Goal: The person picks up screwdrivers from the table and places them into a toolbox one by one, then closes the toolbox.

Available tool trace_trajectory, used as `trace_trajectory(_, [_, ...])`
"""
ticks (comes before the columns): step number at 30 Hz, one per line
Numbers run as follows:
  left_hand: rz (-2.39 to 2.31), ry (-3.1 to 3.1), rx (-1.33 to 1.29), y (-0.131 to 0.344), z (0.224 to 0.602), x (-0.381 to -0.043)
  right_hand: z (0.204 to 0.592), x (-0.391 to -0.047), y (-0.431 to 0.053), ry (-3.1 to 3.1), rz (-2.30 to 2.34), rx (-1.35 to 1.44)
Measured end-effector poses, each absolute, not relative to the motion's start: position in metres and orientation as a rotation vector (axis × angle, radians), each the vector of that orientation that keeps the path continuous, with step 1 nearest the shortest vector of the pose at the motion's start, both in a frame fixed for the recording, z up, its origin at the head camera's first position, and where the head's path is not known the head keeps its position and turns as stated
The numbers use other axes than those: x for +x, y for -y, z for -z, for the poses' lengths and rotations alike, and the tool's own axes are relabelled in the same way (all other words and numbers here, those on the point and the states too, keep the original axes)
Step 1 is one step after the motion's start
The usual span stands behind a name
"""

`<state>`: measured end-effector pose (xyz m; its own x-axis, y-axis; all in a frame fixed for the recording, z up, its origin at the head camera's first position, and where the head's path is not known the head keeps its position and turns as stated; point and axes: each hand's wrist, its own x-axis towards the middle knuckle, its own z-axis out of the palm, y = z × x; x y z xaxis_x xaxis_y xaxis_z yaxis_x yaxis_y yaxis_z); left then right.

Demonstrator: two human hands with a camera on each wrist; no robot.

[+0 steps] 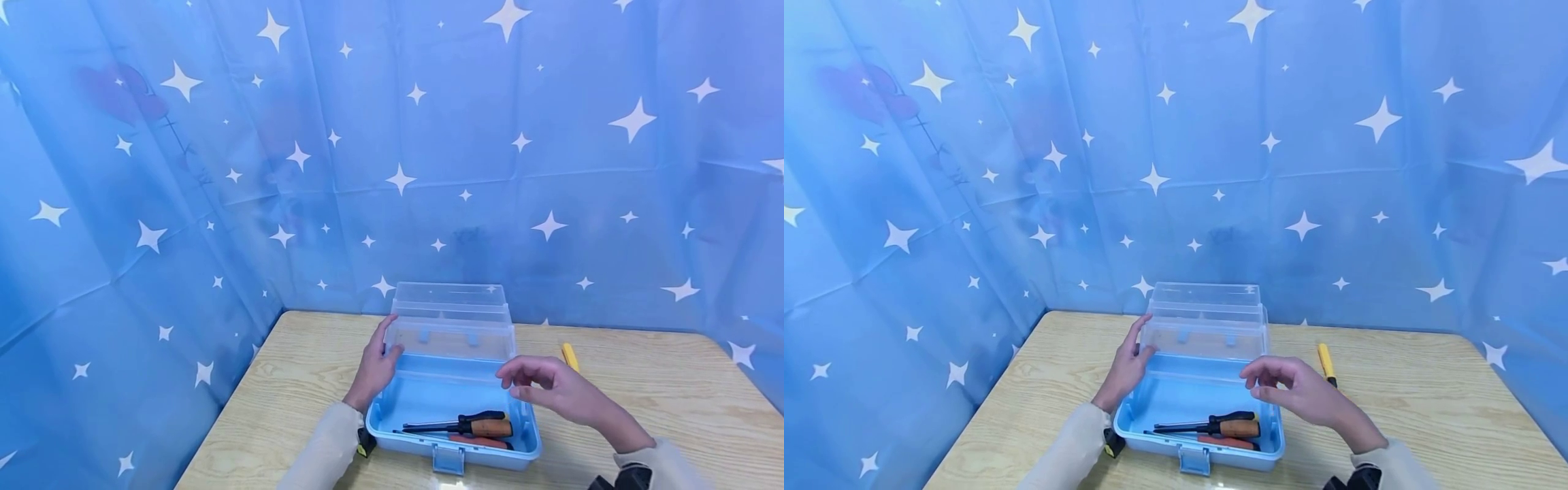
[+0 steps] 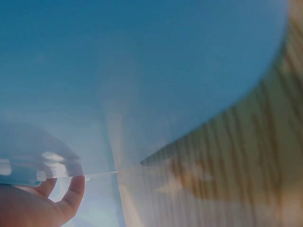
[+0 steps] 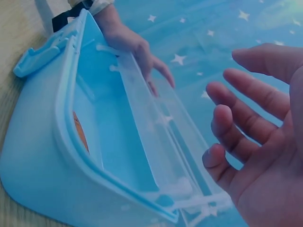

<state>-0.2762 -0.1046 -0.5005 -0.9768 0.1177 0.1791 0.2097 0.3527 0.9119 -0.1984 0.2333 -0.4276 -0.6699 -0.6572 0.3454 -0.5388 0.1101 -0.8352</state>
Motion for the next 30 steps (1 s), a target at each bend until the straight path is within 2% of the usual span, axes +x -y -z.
trace_trajectory(13, [1.712, 2.517, -0.291, 0.103, 0.501, -0.277, 0.424, -0.203, -0.272, -2.485, 1.668, -0.936])
trace_trajectory(30, [1.734, 2.493, -0.327, 0.105, 0.500, -0.276, 0.449, -0.233, -0.307, -2.644, 1.640, -0.456])
